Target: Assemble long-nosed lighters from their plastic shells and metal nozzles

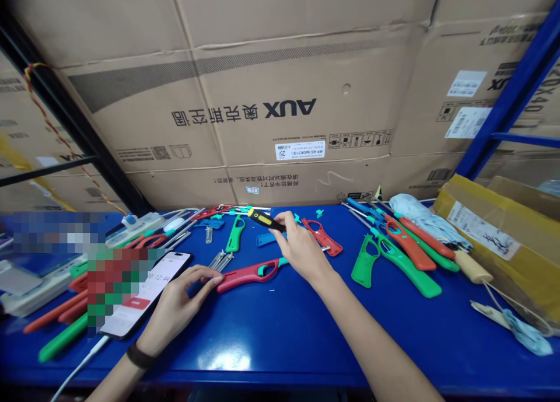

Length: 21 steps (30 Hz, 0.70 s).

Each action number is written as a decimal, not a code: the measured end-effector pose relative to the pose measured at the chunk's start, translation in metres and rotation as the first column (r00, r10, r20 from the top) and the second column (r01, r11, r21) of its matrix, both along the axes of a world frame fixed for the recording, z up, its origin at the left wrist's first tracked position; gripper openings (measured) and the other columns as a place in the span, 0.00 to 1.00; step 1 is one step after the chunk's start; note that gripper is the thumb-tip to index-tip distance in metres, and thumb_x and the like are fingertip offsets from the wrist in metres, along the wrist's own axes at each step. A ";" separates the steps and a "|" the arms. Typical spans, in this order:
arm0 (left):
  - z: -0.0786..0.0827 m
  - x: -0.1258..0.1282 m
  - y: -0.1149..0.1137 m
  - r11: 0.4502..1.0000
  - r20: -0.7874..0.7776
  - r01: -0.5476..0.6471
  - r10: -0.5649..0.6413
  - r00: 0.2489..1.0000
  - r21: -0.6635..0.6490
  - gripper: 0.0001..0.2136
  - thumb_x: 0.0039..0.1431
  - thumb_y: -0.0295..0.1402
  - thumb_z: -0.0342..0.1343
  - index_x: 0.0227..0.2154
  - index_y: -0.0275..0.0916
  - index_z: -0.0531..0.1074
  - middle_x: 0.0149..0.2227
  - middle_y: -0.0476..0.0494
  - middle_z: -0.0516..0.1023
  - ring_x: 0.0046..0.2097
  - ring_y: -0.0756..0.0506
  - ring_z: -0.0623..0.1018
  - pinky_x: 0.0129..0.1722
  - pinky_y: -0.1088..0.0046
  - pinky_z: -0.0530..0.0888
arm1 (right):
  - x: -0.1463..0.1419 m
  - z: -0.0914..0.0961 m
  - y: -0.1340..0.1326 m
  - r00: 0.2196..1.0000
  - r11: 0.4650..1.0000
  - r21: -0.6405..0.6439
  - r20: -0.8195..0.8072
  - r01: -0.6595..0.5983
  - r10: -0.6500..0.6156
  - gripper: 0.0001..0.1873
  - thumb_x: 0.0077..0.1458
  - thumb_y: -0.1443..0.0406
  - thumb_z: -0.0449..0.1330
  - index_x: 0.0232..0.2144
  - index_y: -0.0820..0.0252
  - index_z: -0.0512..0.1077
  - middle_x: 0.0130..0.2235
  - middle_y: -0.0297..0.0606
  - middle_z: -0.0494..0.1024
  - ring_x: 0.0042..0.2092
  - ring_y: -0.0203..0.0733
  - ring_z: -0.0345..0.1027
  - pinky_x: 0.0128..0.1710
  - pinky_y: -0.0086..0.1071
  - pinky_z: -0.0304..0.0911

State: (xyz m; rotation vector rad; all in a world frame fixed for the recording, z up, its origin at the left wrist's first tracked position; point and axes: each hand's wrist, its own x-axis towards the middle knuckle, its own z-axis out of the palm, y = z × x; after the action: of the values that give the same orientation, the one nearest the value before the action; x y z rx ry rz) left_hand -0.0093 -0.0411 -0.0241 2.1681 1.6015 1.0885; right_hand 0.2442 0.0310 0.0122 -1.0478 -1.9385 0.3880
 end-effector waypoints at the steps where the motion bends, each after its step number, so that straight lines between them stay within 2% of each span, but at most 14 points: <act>1: 0.000 0.000 0.000 1.000 -0.005 0.002 -0.002 1.000 0.003 0.11 0.62 0.40 0.51 0.31 0.42 0.75 0.35 0.46 0.78 0.38 0.44 0.77 0.40 0.69 0.73 | 0.000 0.000 0.000 1.000 1.000 -0.001 0.001 -0.001 0.001 0.08 0.60 0.64 0.52 0.42 0.58 0.60 0.42 0.46 0.76 0.44 0.49 0.74 0.41 0.42 0.69; 4: -0.001 0.000 0.001 0.999 -0.036 0.007 -0.006 0.999 0.035 0.12 0.62 0.40 0.50 0.31 0.42 0.75 0.34 0.46 0.78 0.37 0.45 0.77 0.38 0.69 0.74 | -0.001 0.000 0.000 1.000 1.000 0.001 0.007 -0.006 0.006 0.08 0.59 0.64 0.52 0.42 0.58 0.60 0.43 0.47 0.76 0.44 0.50 0.74 0.41 0.42 0.69; 8: 0.000 0.000 -0.004 0.990 -0.124 0.022 -0.005 0.992 0.139 0.11 0.62 0.39 0.50 0.32 0.42 0.76 0.34 0.45 0.77 0.37 0.45 0.77 0.38 0.69 0.74 | -0.001 0.000 -0.001 1.000 1.000 0.007 -0.006 -0.001 0.001 0.08 0.60 0.64 0.52 0.42 0.58 0.59 0.42 0.47 0.76 0.44 0.50 0.74 0.41 0.42 0.69; 14: -0.001 -0.004 -0.015 0.961 -0.276 0.063 0.015 0.961 0.269 0.10 0.61 0.39 0.53 0.41 0.43 0.75 0.42 0.43 0.76 0.43 0.43 0.77 0.43 0.65 0.76 | -0.001 -0.002 0.000 0.999 1.000 0.001 -0.047 -0.001 0.001 0.08 0.60 0.64 0.52 0.42 0.57 0.59 0.43 0.46 0.75 0.44 0.49 0.73 0.41 0.42 0.69; 18: 0.000 -0.008 -0.009 0.946 -0.427 0.204 -0.081 0.901 0.252 0.14 0.62 0.39 0.53 0.48 0.43 0.71 0.48 0.43 0.77 0.49 0.42 0.77 0.52 0.60 0.73 | -0.003 -0.006 0.000 1.000 1.000 -0.003 0.003 0.002 -0.002 0.09 0.61 0.66 0.49 0.45 0.58 0.58 0.45 0.47 0.73 0.45 0.49 0.71 0.42 0.42 0.67; 21: 0.000 -0.010 -0.001 0.917 -0.535 0.322 -0.153 0.831 0.237 0.14 0.65 0.35 0.48 0.50 0.40 0.70 0.48 0.42 0.78 0.48 0.44 0.78 0.49 0.65 0.75 | -0.006 -0.009 -0.003 0.995 0.999 0.024 0.092 -0.049 0.047 0.11 0.62 0.67 0.49 0.47 0.59 0.59 0.46 0.47 0.71 0.47 0.47 0.68 0.45 0.42 0.64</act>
State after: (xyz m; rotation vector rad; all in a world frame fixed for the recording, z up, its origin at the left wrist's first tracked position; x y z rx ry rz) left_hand -0.0191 -0.0423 -0.0240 2.9797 1.3273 0.7743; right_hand 0.2383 0.0280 0.0036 -1.0193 -2.0481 0.3461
